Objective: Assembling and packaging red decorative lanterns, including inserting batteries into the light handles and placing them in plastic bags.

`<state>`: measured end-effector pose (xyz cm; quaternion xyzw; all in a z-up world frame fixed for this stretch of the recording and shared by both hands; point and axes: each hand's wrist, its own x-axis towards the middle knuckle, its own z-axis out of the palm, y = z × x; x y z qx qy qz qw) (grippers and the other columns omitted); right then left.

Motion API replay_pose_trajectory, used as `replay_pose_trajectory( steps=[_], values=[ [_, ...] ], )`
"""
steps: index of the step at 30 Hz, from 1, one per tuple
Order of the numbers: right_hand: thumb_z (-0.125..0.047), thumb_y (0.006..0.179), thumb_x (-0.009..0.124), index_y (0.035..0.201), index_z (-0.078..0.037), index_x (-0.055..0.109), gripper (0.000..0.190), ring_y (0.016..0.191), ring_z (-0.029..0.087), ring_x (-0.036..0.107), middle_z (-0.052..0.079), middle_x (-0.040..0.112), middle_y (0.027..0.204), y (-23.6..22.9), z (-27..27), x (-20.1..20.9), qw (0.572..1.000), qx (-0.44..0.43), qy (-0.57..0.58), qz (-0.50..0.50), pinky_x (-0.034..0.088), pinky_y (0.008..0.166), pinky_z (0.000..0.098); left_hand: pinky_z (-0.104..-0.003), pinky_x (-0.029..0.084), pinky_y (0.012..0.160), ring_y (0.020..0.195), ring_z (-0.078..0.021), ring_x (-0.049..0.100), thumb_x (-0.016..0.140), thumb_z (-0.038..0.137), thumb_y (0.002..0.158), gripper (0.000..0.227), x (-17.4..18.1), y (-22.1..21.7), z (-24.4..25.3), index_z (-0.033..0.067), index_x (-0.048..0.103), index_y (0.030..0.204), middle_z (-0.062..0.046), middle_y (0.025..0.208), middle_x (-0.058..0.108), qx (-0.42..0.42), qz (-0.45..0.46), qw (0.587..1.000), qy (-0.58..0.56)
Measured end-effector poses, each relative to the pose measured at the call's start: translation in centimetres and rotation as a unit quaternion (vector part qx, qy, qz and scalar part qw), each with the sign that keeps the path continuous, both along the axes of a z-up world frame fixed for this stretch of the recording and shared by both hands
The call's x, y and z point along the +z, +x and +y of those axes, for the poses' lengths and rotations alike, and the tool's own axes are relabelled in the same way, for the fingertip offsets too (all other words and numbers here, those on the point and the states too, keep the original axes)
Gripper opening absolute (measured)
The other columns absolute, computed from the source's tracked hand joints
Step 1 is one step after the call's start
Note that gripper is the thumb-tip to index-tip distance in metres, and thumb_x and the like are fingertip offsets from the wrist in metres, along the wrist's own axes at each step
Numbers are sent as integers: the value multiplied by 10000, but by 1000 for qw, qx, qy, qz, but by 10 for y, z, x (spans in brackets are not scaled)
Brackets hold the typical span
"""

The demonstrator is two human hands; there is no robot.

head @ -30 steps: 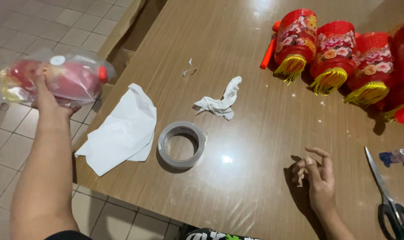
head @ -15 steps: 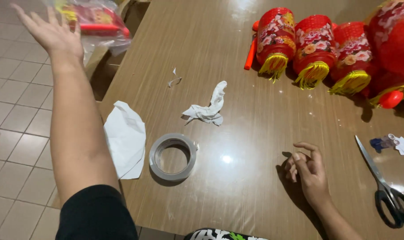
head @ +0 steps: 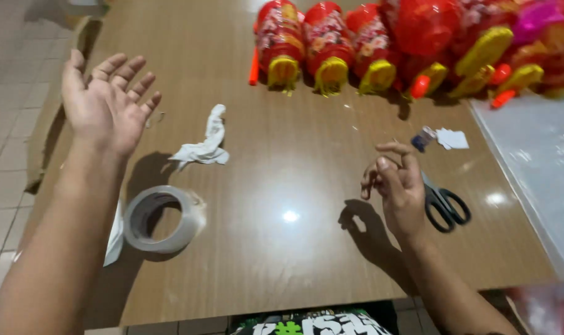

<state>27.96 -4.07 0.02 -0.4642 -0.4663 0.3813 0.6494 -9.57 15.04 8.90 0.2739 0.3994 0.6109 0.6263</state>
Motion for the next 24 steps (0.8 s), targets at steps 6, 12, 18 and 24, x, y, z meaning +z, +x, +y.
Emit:
replay_pose_trajectory(
  steps=[6,12,18,24],
  values=[
    [-246,1070,541,1230,-119,505,207,562,154,530,97,561,708,58,-61,34,985,-139,104,3,482,509,250,-369,547,675,862,-234,694,477,533,956,437,-45,118,-62,129,634,1015,-100,1006,719,-205,-35,977,-35],
    [-235,1134,514,1260,-141,477,161,658,154,530,101,565,798,156,-135,49,914,-354,124,-155,500,581,274,-357,490,653,829,-222,628,400,501,1043,435,-110,235,-102,99,562,1072,-135,1030,678,-314,-6,941,-130],
    [-19,1198,573,1226,-86,474,123,961,145,654,109,629,1065,298,-256,17,791,-526,-1,-312,534,781,249,-303,525,561,693,-191,629,439,473,984,431,-130,325,-136,80,589,1082,-93,964,661,-352,101,928,-61],
    [-510,921,704,1190,-128,659,469,1101,335,600,213,594,1262,446,-413,-112,626,-548,-472,-290,473,924,451,-292,444,848,963,-149,663,426,424,990,267,-144,368,-133,173,508,1027,-12,1107,638,-379,281,879,68]
  ],
)
